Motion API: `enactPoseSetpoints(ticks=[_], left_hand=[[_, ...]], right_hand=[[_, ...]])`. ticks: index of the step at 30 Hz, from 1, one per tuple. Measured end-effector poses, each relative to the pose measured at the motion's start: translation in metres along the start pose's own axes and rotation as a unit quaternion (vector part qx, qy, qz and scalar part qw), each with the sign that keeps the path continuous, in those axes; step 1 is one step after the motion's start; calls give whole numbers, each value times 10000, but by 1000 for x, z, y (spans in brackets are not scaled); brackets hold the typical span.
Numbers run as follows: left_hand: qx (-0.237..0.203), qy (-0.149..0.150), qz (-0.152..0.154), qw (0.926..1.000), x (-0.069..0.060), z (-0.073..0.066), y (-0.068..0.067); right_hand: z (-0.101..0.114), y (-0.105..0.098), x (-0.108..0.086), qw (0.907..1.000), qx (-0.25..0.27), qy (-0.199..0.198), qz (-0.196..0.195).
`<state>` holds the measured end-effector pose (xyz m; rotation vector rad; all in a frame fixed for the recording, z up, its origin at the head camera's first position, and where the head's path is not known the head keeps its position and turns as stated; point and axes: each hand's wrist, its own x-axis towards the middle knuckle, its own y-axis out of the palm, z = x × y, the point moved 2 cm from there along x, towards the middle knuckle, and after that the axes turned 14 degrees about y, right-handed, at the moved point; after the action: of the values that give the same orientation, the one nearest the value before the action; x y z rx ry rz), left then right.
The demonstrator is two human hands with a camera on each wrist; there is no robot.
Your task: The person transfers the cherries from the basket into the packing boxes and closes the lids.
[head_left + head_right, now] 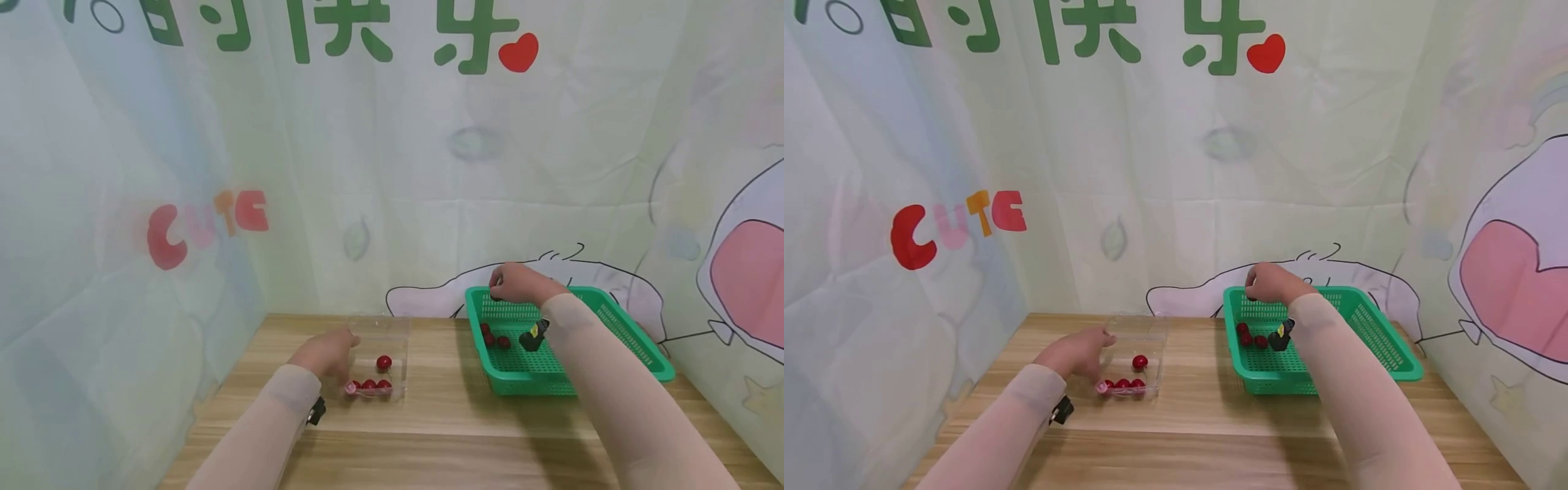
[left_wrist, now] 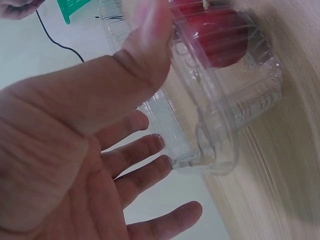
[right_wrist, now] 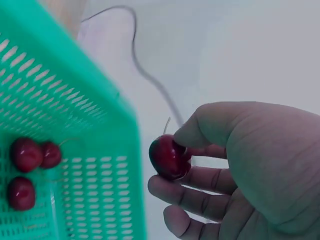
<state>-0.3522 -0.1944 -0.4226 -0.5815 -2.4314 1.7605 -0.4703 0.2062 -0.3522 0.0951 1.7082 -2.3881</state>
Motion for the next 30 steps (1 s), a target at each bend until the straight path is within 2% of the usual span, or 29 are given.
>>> enactPoseSetpoints(ticks=[5,12,20,26,30], left_hand=[[-15,-76,17,10000,-1,0,0],[-22,-81,4,10000,-2,0,0],[96,-9,60,9999,-1,1,0],[107,14,81,9999,1,4,-1],[108,-1,88,9999,0,5,-3]], right_hand=[[28,-2,-10,9996,-14,-273,-99],[77,15,-31,9961,-109,-871,-61],[127,59,-46,9824,-126,-1855,164],[159,97,-46,9739,-249,-2234,312],[174,120,-43,9724,-333,-2285,337]])
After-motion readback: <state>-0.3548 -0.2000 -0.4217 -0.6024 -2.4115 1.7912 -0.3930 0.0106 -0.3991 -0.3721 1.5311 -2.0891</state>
